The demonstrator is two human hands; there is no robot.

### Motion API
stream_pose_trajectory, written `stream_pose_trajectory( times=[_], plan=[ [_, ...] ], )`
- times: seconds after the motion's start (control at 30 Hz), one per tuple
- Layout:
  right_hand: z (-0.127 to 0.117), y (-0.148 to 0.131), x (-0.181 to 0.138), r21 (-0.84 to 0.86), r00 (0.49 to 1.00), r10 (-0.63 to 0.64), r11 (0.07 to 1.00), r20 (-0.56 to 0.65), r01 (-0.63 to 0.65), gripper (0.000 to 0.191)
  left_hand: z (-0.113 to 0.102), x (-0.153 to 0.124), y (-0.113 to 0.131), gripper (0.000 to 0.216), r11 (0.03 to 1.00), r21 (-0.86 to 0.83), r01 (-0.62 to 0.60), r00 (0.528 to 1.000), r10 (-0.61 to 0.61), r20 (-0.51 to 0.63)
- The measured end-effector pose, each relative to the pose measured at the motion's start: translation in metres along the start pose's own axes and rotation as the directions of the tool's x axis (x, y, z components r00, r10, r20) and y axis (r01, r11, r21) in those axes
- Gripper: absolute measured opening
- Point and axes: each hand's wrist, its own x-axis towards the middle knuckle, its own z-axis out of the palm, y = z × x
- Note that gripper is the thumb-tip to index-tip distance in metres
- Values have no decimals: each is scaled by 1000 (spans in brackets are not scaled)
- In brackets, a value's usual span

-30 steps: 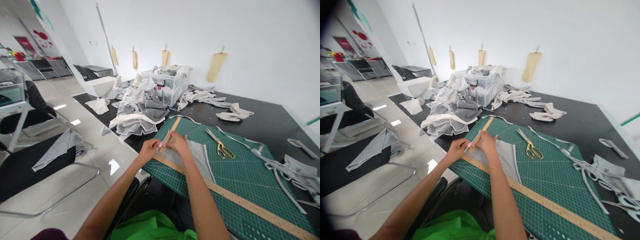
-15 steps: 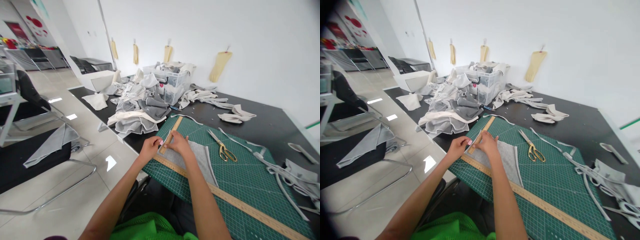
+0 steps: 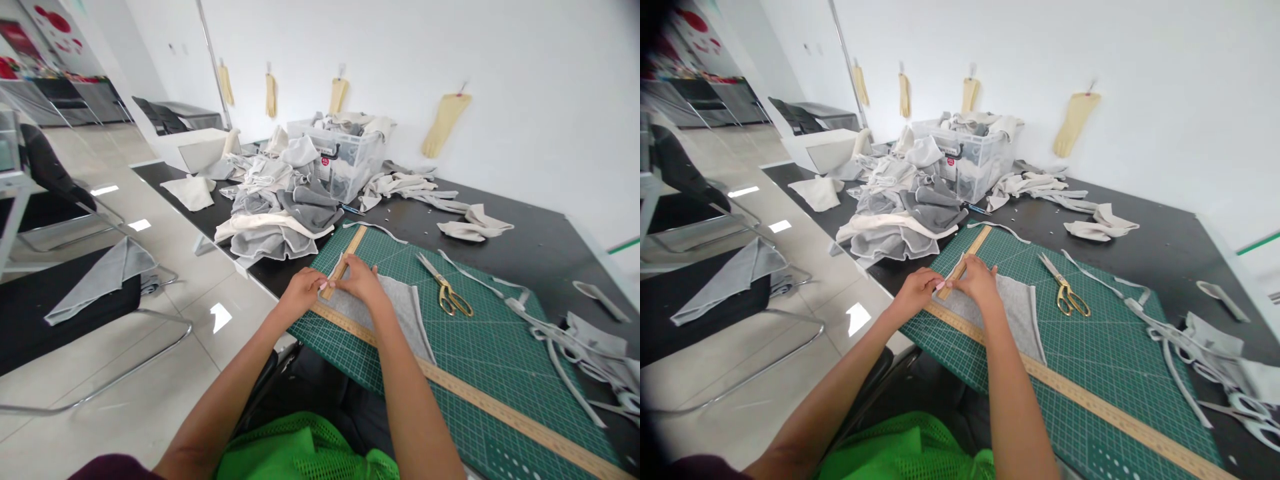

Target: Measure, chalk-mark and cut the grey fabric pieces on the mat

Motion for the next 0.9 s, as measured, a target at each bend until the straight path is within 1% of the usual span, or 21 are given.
stream_pose_trajectory(
  times=[0.13,0.27,0.37,0.5,0.57,0.67,0.9],
  plan=[
    [0,0,1,-7,1000,7,1000,6,-7,69,-1,2,-1,22,1000,5,30,999,-30,-12],
    [1,0,1,-19,1000,2,1000,4,-2,71,-1,1,-1,23,999,38,13,1000,-13,-7],
    [0,-1,1,-22,1000,2,1000,6,-2,72,-1,-1,1,23,997,65,-31,999,30,13],
    [0,-1,1,-20,1000,6,1000,15,-5,74,-4,-3,4,26,986,104,-128,988,118,100],
    [0,-1,1,-20,1000,7,1000,15,-7,74,-5,-4,4,23,987,110,-118,989,107,100],
    [-1,-2,1,-15,1000,7,1000,13,-7,74,-4,-4,1,23,994,97,-57,997,53,50],
    [0,-1,0,-12,1000,-9,1000,6,9,70,-6,-3,-1,19,996,51,-69,993,64,98]
  ],
)
